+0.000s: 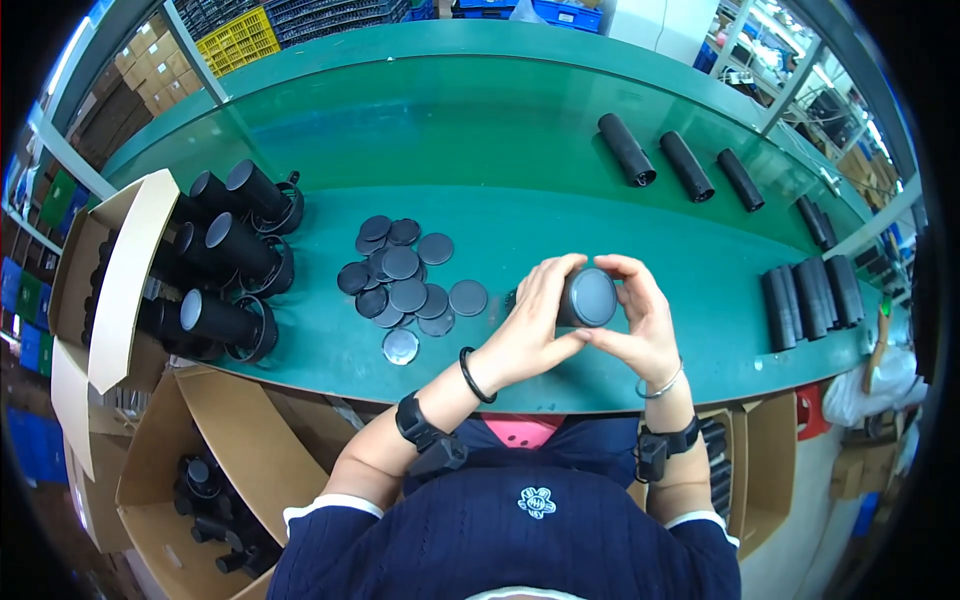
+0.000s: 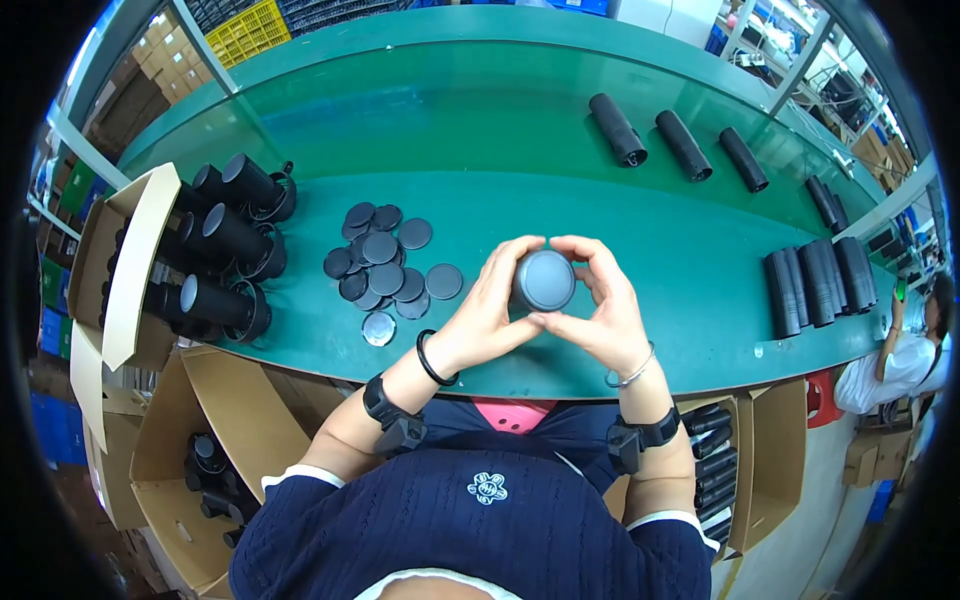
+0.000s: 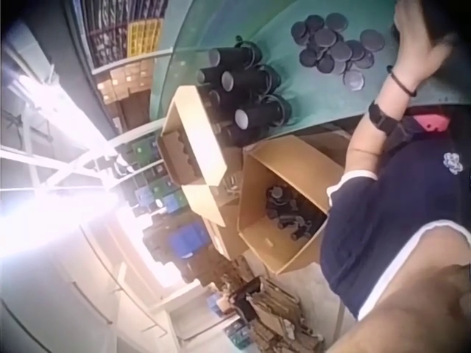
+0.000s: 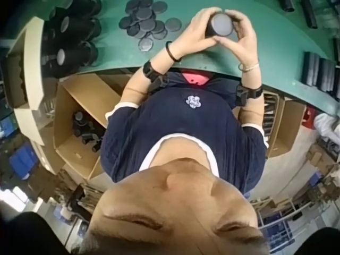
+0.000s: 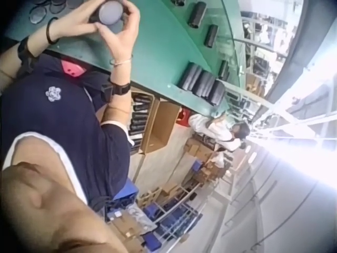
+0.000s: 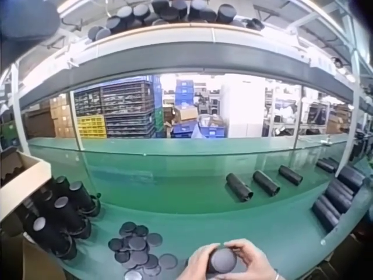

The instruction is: The person fits caps onto cylinders, occasionally wiping them with a cloth, and places the finished units into a box. This process is repeated for several cylinders throughout the video.

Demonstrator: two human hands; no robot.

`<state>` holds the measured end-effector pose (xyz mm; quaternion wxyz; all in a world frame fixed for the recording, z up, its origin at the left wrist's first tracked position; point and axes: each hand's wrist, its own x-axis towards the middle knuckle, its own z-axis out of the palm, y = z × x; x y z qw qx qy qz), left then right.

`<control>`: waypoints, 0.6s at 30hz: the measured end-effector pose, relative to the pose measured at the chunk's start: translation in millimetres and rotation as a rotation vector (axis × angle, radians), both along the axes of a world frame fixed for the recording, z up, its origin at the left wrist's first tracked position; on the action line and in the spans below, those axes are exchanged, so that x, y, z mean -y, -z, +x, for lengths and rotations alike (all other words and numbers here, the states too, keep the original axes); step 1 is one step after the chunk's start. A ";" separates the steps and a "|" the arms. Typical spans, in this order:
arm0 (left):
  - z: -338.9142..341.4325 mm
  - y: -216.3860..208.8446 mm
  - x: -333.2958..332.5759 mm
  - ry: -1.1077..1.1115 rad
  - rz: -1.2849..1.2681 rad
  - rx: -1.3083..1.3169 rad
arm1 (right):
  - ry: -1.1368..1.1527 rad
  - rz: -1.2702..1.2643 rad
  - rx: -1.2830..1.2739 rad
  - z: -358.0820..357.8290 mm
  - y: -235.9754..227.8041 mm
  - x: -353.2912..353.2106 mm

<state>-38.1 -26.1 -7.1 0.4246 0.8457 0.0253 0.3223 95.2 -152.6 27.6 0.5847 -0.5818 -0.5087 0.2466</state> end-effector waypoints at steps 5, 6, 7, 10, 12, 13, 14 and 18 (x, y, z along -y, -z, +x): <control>1.3 6.0 -10.7 -0.013 -0.020 0.038 | -0.017 0.024 0.003 2.4 -0.1 -12.9; 2.1 7.7 -12.7 -0.022 -0.106 0.012 | -0.011 -0.012 0.004 2.0 3.3 -15.3; 3.2 7.3 -14.4 -0.032 -0.190 -0.012 | -0.013 -0.008 0.005 3.3 7.6 -17.8; 0.8 0.6 -17.8 -0.046 -0.141 0.013 | -0.061 0.018 -0.050 5.4 10.7 -22.8; -2.6 -6.1 -21.3 -0.044 -0.096 0.020 | -0.078 0.061 -0.006 3.5 2.5 -25.2; -3.6 -9.5 -23.4 -0.021 -0.104 -0.022 | -0.078 0.062 -0.006 1.8 3.3 -26.5; -4.1 -10.8 -24.4 0.002 -0.112 -0.064 | -0.098 0.089 -0.207 -0.6 5.2 -28.2; -7.8 -5.4 -19.9 0.206 -0.513 0.003 | -0.046 0.097 -0.365 -8.6 9.8 -32.2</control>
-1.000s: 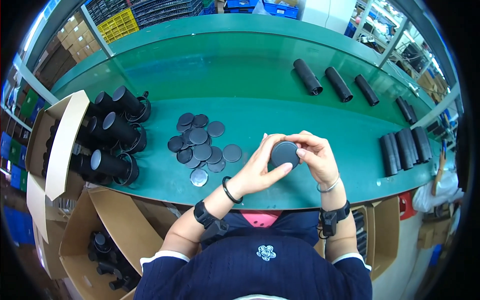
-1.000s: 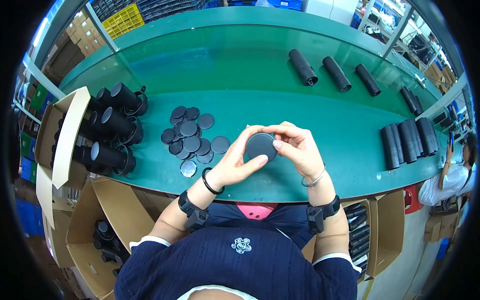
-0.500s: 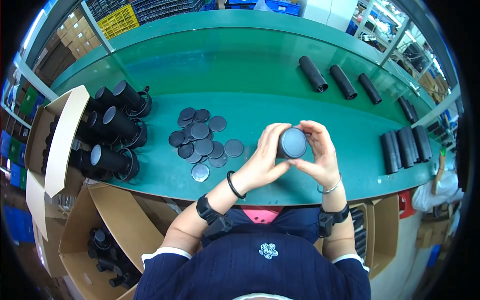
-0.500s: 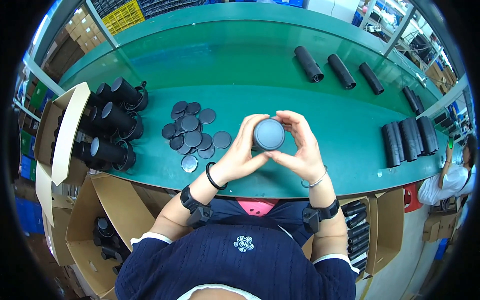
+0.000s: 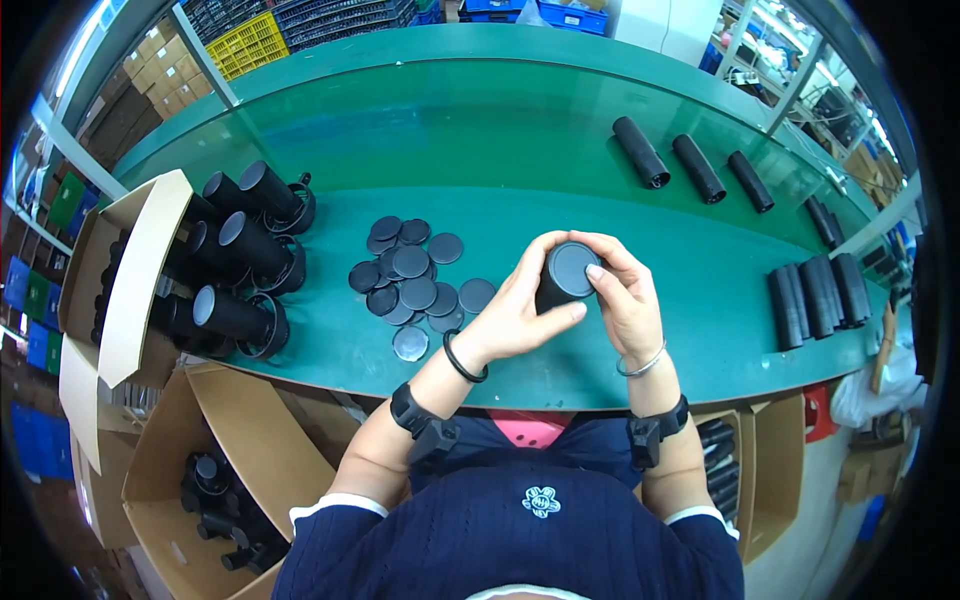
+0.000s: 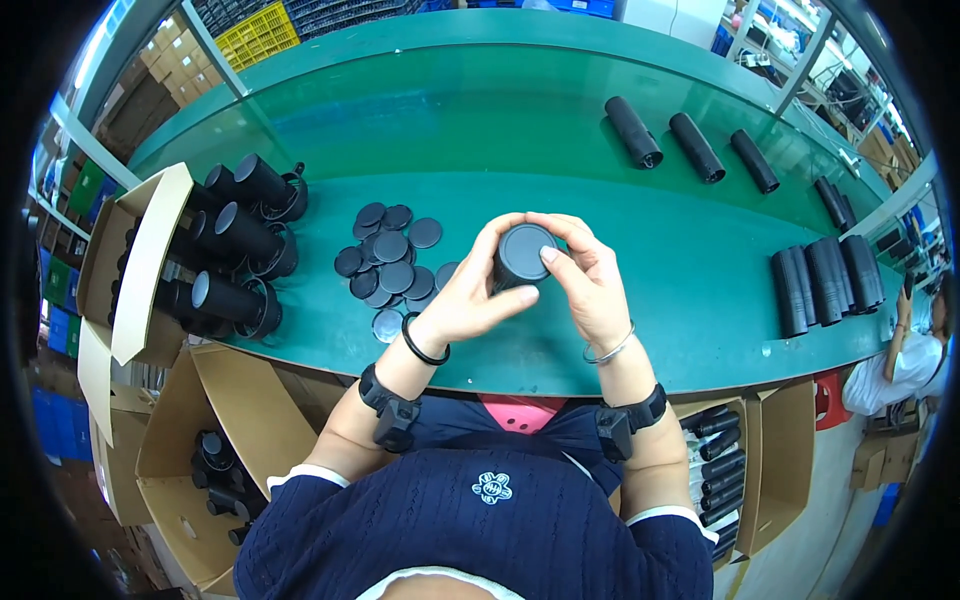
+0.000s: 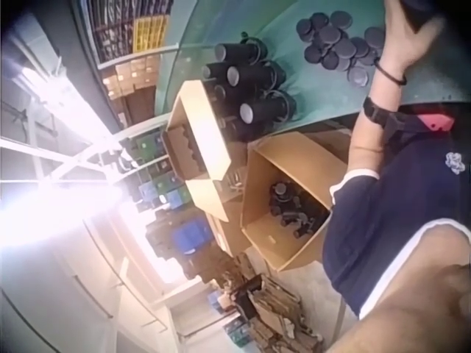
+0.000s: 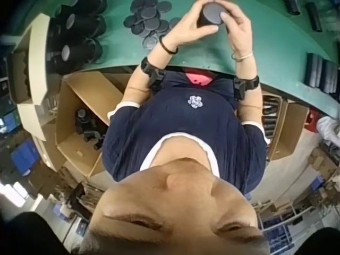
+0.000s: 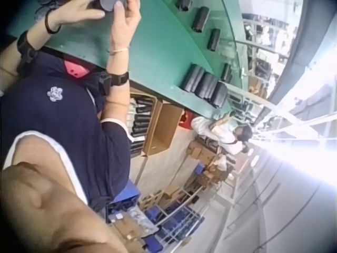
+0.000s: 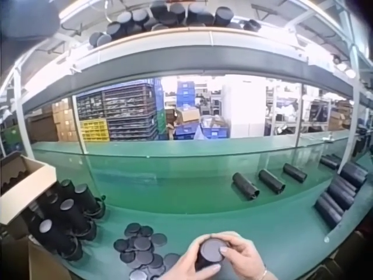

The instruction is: The person fits caps onto cylinders, occasionally wiping them with a cloth, and places the finished units into a box. This process is repeated for several cylinders throughout the video.

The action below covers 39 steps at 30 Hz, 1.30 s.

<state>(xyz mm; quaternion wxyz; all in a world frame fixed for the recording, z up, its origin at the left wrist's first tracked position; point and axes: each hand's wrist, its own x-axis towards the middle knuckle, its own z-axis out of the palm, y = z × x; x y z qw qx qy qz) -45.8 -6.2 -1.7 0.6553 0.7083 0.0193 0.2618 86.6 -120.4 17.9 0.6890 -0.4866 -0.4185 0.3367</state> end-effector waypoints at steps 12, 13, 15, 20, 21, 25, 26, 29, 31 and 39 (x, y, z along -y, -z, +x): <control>-3.9 6.6 -0.4 -0.064 -0.135 -0.017 | 0.002 0.103 -0.075 -19.3 1.9 -11.9; -3.4 5.5 -2.9 -0.059 -0.130 -0.013 | -0.037 0.084 -0.126 -14.8 0.7 -14.5; -6.6 2.9 -6.9 -0.092 0.063 -0.048 | -0.075 0.073 -0.169 -8.6 0.7 -15.2; -14.9 11.7 3.0 -0.115 0.146 -0.054 | -0.241 0.066 -0.236 -2.7 2.5 -5.3; -14.8 11.8 4.2 -0.122 0.147 -0.037 | -0.252 0.057 -0.238 -3.1 1.4 -3.9; -14.1 11.6 8.3 -0.167 0.142 0.007 | -0.209 0.053 -0.152 -2.5 4.4 -3.9; -12.6 8.4 7.4 -0.159 0.143 0.014 | -0.200 0.055 -0.145 0.5 5.6 -2.5; -11.4 -8.5 3.0 -0.148 -0.169 0.126 | -0.081 -0.147 0.472 17.3 9.7 4.9; -3.3 -0.9 -11.7 -0.100 -0.404 0.251 | -0.010 -0.278 0.781 22.8 20.1 5.7; 33.2 39.2 -26.9 -0.412 -0.570 0.205 | 0.347 -0.371 1.100 96.2 29.2 -38.6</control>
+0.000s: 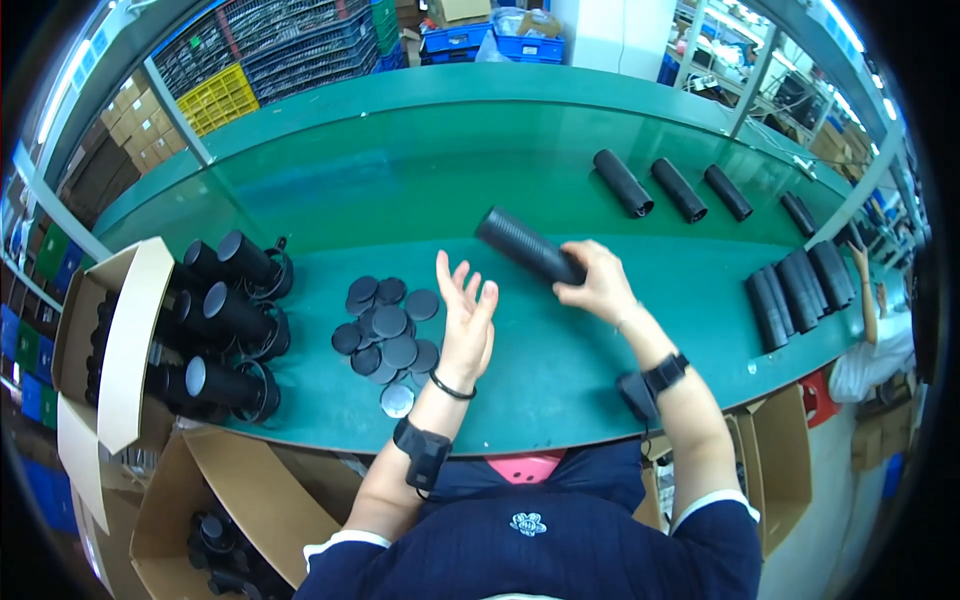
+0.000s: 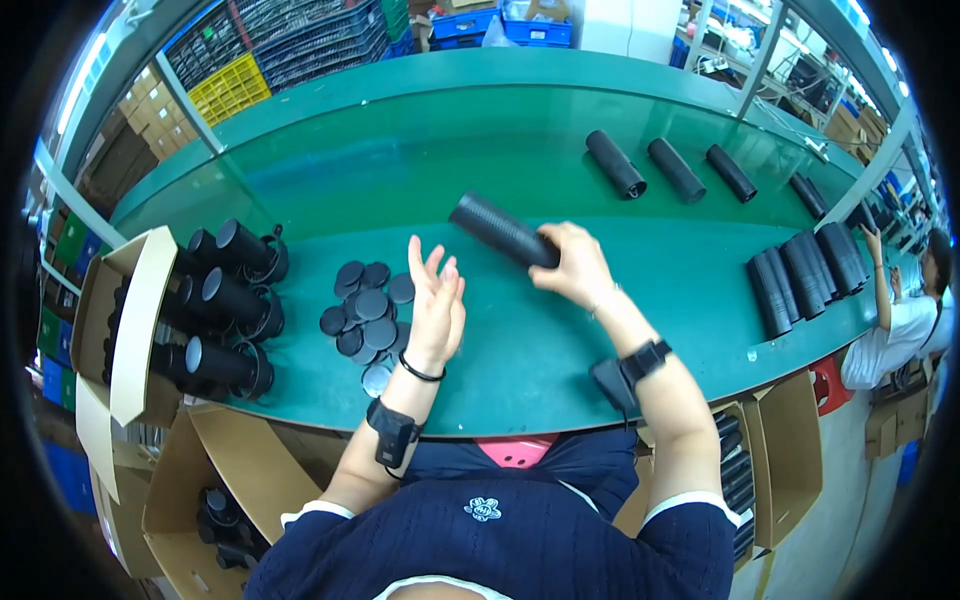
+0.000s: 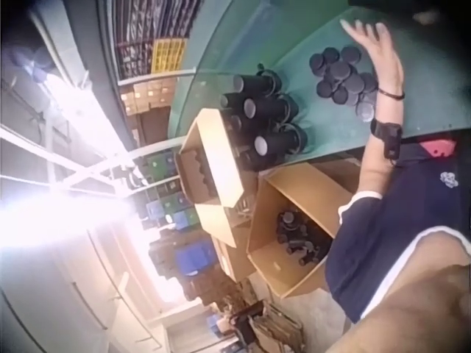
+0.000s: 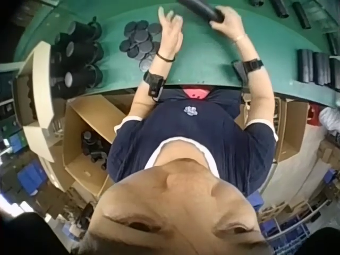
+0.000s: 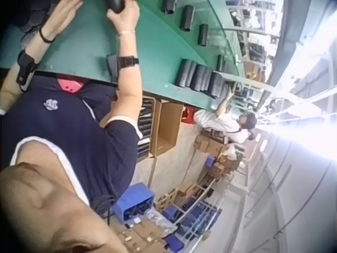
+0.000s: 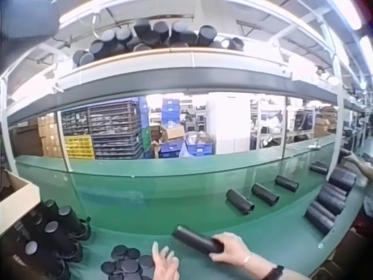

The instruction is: The person fits caps onto cylinders, occasionally wiping them with a cloth, and places the finished units into a box. This process is repeated for several cylinders throughout the video.

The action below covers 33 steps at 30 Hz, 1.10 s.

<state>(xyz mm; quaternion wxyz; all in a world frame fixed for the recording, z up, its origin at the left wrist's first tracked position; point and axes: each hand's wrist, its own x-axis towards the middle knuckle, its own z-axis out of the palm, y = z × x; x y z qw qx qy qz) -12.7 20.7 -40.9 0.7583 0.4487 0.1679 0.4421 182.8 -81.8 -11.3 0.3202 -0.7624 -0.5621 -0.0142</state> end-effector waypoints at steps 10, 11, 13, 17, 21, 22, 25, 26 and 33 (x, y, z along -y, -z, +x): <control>5.6 22.4 -8.7 0.670 -0.452 0.284 | 0.629 -0.308 0.094 164.6 40.5 -88.9; -0.3 11.1 -12.6 0.689 -0.490 0.293 | 0.605 -0.237 0.228 155.2 35.7 -84.9; 0.5 11.8 -17.3 0.747 -0.693 0.410 | 0.312 -0.017 0.194 131.4 18.2 -48.0; 29.6 -7.5 29.5 0.730 -0.736 0.179 | -0.137 0.157 0.256 -7.3 -6.0 45.4; 80.7 -23.2 111.0 1.179 -0.836 0.185 | 0.189 0.045 0.410 -32.2 6.8 168.2; 88.4 -35.0 132.8 1.141 -0.762 -0.032 | 0.438 -0.035 0.465 -17.9 18.7 216.7; 99.6 -46.2 154.1 0.991 -0.443 -0.182 | 0.961 0.229 0.337 -0.1 41.9 373.9; 102.5 -46.5 160.8 0.960 -0.347 -0.205 | 1.221 0.407 0.081 -7.6 62.9 431.0; 139.1 -20.1 243.3 1.250 -0.234 -0.457 | 1.846 -0.112 -0.663 -147.2 317.2 729.9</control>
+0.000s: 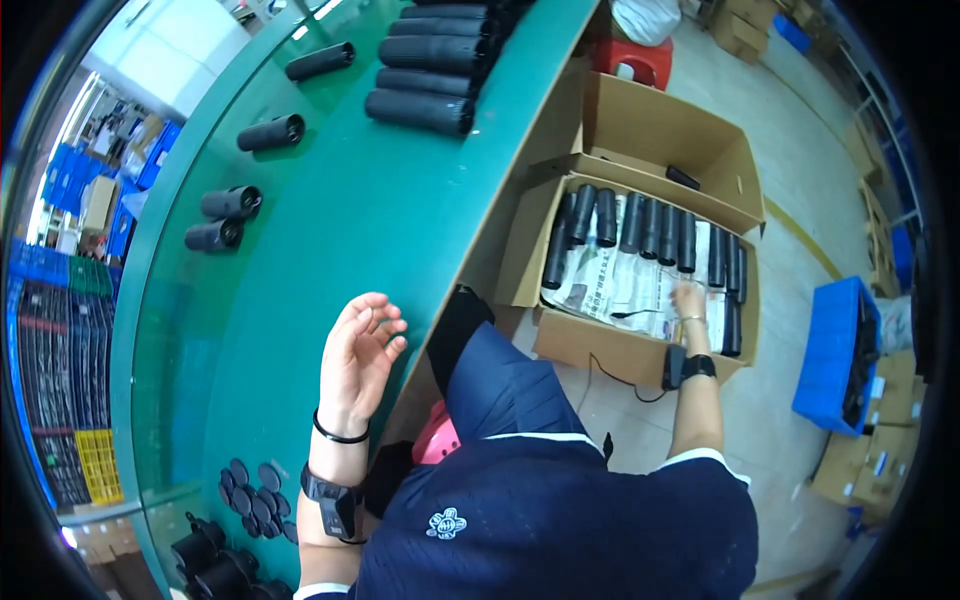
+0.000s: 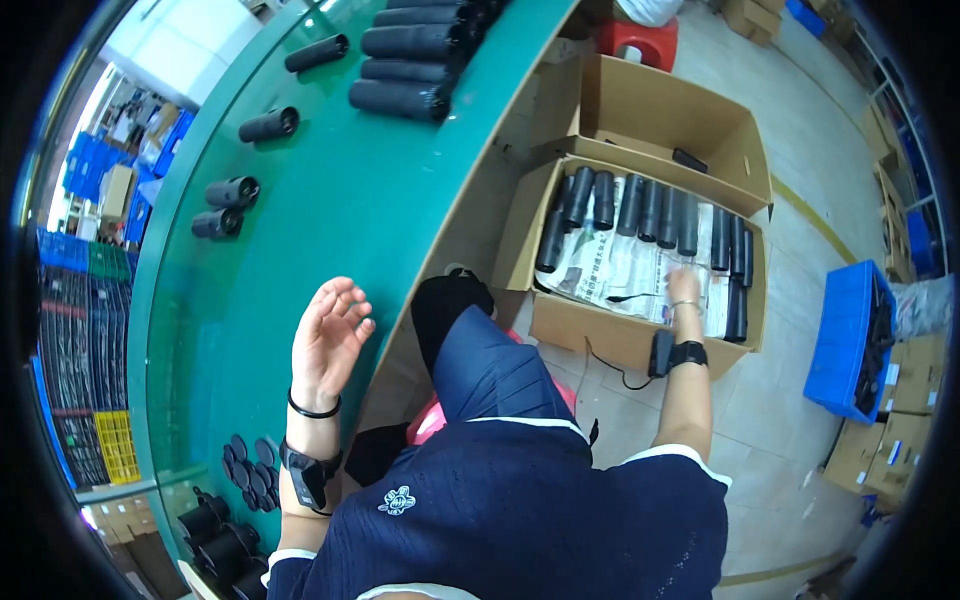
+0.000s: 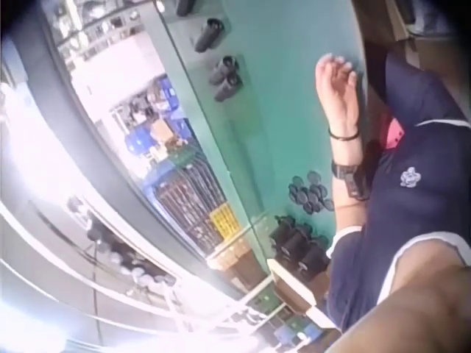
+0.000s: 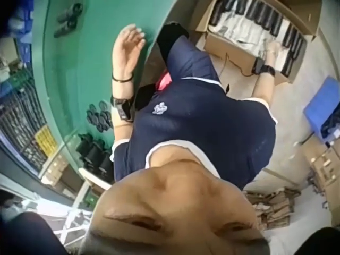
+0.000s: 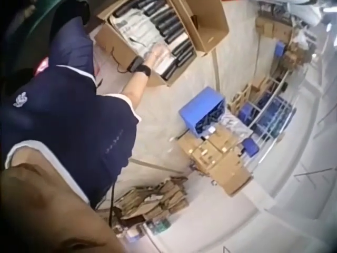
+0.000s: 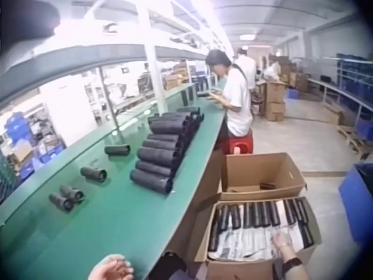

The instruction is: The person fits caps onto cylinders, occasionally wiping them with a cloth, and places the finished units into a box. This process is repeated for several cylinders throughout the video.

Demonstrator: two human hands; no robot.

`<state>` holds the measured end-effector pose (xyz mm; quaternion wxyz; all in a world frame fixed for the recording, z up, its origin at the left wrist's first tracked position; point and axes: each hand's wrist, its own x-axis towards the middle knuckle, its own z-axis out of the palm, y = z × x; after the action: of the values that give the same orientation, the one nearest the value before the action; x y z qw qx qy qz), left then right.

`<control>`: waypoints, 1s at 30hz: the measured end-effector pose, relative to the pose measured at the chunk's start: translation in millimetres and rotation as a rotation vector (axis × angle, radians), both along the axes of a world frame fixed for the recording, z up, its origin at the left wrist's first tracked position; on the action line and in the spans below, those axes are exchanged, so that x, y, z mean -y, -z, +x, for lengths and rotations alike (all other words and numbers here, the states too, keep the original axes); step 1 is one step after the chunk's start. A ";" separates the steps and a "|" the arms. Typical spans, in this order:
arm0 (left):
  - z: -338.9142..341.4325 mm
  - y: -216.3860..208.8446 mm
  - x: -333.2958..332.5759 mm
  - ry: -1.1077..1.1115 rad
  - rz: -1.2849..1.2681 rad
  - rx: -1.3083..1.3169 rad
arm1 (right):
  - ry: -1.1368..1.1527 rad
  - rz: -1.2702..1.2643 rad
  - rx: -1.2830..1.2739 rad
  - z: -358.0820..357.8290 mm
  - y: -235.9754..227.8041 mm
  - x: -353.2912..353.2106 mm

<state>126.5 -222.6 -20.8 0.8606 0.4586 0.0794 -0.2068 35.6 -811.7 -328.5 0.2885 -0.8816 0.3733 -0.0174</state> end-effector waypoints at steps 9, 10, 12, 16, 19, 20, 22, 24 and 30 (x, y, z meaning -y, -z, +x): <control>11.6 10.2 23.4 0.001 0.273 -0.055 | -0.250 -0.278 -0.070 169.4 71.6 -128.9; 10.5 9.2 21.1 -0.047 0.281 -0.071 | -0.224 -0.292 -0.077 194.2 76.4 -133.0; 10.6 8.1 19.4 -0.118 0.288 -0.084 | -0.126 -0.316 -0.107 233.0 87.7 -129.7; 10.3 2.2 12.7 -0.185 0.315 -0.090 | -0.027 -0.243 -0.310 274.2 117.9 -125.2; 23.8 2.7 24.4 -0.135 0.299 -0.086 | 0.070 -0.221 -0.391 268.0 131.3 -85.7; 24.6 -1.1 25.5 -0.141 0.315 -0.062 | 0.019 -0.130 -0.355 273.9 107.6 -109.1; 33.4 -6.7 38.1 -0.101 0.326 -0.050 | 0.074 0.094 -0.215 261.3 38.4 -131.1; 53.3 -2.3 61.1 0.087 0.272 -0.043 | 0.113 0.477 0.219 218.6 37.3 -112.1; 88.3 50.3 166.9 0.312 0.420 0.234 | -0.490 1.001 0.714 129.1 -101.1 -193.8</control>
<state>214.8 -389.5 -71.2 0.7079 0.6542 -0.0507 -0.2614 164.7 -617.9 -227.4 0.7651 -0.6405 0.0064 -0.0667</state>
